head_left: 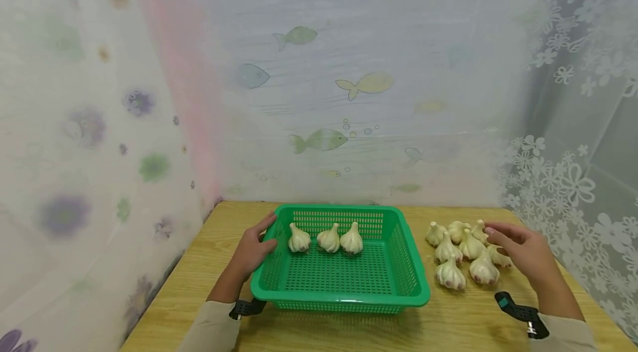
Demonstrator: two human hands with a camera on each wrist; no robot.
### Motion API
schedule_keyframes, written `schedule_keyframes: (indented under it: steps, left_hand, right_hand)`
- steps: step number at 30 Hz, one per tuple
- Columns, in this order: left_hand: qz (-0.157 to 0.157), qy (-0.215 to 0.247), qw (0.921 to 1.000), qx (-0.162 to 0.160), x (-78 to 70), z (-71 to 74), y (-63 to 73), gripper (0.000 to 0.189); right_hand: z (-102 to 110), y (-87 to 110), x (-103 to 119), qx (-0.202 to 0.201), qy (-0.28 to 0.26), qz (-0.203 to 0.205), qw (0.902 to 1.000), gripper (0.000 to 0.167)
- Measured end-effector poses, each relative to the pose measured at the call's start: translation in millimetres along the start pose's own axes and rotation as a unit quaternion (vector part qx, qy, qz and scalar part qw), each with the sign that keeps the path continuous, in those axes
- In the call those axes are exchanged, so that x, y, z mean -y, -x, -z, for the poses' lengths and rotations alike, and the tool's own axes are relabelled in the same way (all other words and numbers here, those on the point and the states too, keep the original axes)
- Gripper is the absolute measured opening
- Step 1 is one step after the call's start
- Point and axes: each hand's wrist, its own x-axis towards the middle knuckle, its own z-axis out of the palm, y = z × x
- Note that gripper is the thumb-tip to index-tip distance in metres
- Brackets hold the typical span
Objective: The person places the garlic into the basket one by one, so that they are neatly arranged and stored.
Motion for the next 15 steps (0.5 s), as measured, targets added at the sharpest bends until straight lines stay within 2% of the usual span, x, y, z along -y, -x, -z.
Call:
schedule_keyframes:
  steps: [11,15]
  left_hand:
    - [-0.002,0.005,1.0,0.002,0.9,0.1,0.1,0.07]
    - [-0.002,0.006,1.0,0.005,1.0,0.6,0.1,0.07]
  right_hand:
    - [0.1,-2.7,-11.1,0.0,-0.008,0.0,1.0,0.059]
    - [4.1,-1.3,-17.2,0.002,-0.018,-0.016,0.9997,0.061]
